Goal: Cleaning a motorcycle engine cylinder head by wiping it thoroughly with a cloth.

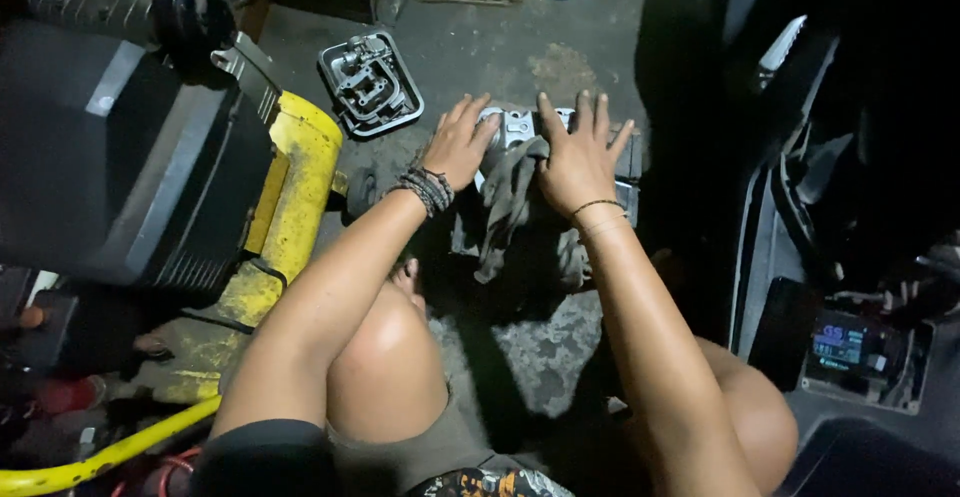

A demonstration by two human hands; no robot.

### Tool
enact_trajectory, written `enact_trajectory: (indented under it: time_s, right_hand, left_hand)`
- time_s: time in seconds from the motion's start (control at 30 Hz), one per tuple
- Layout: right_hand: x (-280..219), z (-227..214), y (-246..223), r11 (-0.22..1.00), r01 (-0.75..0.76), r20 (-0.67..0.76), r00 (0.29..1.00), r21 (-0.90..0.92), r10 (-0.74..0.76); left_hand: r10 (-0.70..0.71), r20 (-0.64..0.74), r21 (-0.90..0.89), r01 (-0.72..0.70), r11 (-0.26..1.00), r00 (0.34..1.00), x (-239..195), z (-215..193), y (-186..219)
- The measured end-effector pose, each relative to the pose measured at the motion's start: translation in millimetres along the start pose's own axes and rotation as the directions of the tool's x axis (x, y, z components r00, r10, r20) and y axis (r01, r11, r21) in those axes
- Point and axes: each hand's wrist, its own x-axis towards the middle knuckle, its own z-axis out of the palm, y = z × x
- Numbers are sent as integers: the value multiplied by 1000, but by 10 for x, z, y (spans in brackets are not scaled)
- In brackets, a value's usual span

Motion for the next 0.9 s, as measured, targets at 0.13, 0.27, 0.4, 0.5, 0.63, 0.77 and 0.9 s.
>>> enact_trajectory:
  time_s: [0.13,0.27,0.4,0.5,0.63,0.77,0.9]
  right_hand:
    - [456,185,90,998,-5,-10,1000,-67,4]
    - [587,186,73,995,-83,13,996,-51,84]
    - [146,40,148,998,-31,91,995,-52,36]
    - [-130,-204,142,999,-35,129,991,13,33]
    - [202,-59,185,996,-75,84,994,54,70]
    - [615,147,195,987,-150,26,989,62,149]
    - [342,140,200,993,-119,62,991,22,117]
  left_hand:
    - [-9,5,10,9,1000,1000,-1,-7,41]
    - [-55,14,51,54,997,998,-34,-89,93]
    - [-99,41,-7,99,995,994,-86,-130,182]
    - [-125,65,21,124,992,990,-66,-137,216]
    - [-99,38,-9,100,995,994,-74,-106,207]
    - [-134,-61,165,143,976,989,-27,-103,190]
    - [-238,114,49,234,971,965,-72,-245,253]
